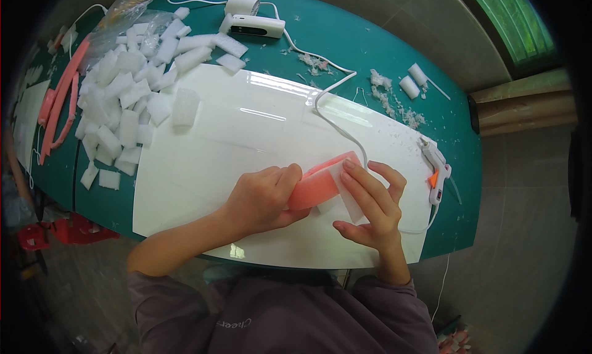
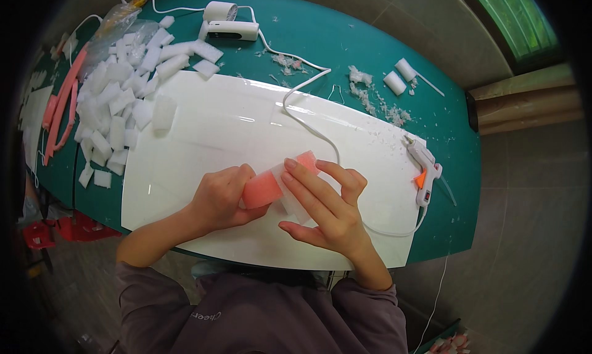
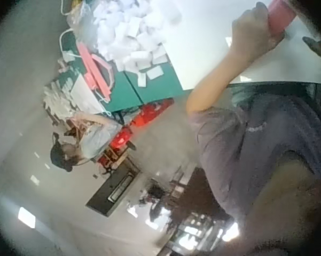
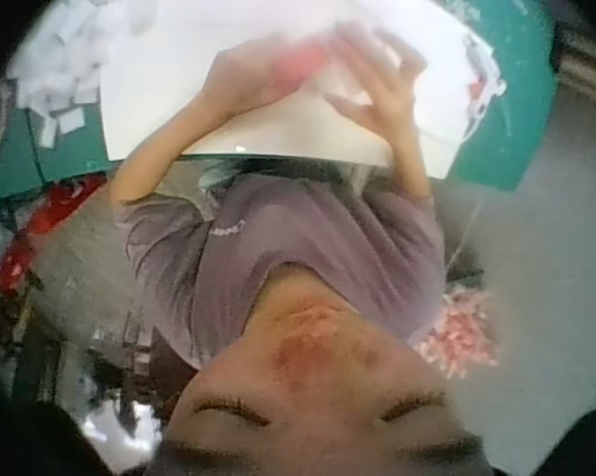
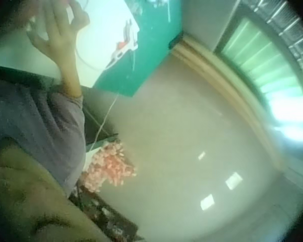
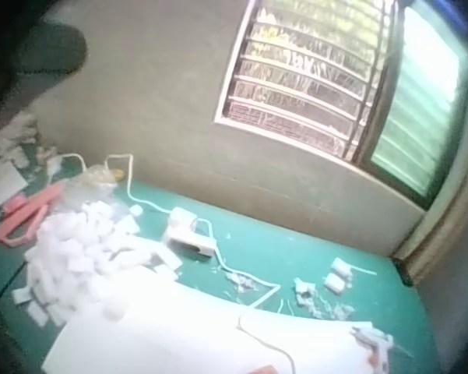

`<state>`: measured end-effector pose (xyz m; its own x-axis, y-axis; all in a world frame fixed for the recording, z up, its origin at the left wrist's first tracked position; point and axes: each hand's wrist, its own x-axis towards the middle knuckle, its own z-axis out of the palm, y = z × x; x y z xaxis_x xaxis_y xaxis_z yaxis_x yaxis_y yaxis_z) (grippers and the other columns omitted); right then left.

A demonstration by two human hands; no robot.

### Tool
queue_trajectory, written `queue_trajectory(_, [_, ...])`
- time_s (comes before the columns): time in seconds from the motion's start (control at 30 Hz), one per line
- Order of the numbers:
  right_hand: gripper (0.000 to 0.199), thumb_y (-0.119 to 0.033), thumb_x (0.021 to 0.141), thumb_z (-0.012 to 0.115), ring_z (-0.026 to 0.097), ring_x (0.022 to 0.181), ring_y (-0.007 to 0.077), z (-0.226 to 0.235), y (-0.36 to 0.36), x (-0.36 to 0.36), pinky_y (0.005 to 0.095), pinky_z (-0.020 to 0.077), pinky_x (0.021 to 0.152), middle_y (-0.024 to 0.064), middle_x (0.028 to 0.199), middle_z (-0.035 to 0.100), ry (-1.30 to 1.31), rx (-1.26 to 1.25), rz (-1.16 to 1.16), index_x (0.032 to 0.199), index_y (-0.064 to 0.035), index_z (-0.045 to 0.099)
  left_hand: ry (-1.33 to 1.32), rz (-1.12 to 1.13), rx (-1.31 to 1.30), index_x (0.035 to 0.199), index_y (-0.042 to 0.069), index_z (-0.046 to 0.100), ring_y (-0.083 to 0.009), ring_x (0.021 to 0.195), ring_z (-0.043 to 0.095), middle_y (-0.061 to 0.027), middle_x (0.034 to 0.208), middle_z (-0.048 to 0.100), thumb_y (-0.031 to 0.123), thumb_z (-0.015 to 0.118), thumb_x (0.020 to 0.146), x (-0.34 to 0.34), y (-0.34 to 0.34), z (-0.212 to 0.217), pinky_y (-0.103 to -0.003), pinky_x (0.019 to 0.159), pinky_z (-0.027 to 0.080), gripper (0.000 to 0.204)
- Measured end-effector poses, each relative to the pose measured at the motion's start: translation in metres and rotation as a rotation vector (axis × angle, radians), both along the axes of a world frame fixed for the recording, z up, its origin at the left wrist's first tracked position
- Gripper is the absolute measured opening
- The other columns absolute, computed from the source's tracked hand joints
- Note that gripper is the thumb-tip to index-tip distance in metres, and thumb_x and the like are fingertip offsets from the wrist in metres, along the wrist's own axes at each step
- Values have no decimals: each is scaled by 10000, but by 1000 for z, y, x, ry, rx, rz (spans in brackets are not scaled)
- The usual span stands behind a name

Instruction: The person sweeps debris off the board by hand, applies hot glue to a foam cylinder using a glue gun, and attaches foam pieces onto the cylinder by hand.

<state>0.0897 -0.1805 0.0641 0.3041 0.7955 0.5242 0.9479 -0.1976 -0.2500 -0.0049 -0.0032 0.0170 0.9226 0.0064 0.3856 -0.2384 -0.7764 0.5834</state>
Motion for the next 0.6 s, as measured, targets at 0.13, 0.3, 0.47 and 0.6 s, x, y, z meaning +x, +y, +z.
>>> queue_trajectory(0.13, [529,-297,580,709,440,1028,233,1,0,-1,330,277,810,41,1142,554,8,2,4,1042,-66,597,-64,15,-46,746,58,440,-220,491,508,-64,569,478,212,713,627,2,-2,-2,-310,432,405,335])
queue_trajectory(0.3, [542,-260,563,721,442,1027,235,1,1,-1,328,282,815,45,1145,551,19,3,10,1051,-64,592,-56,16,-37,745,57,440,-221,491,509,-65,569,479,212,711,628,2,-1,-1,-310,436,409,333])
queue_trajectory(0.47, [548,-260,564,721,441,1029,239,0,1,1,328,287,816,50,1150,548,22,10,19,1056,-58,587,5,5,-2,836,33,447,-228,542,553,-74,603,512,251,716,615,1,0,-1,-314,462,437,411])
queue_trajectory(0.6, [553,-262,559,725,439,1030,245,1,1,1,331,290,819,59,1154,544,24,3,13,1056,-62,586,-9,2,-6,833,33,446,-228,539,549,-73,597,504,256,712,621,2,0,-1,-314,458,433,407])
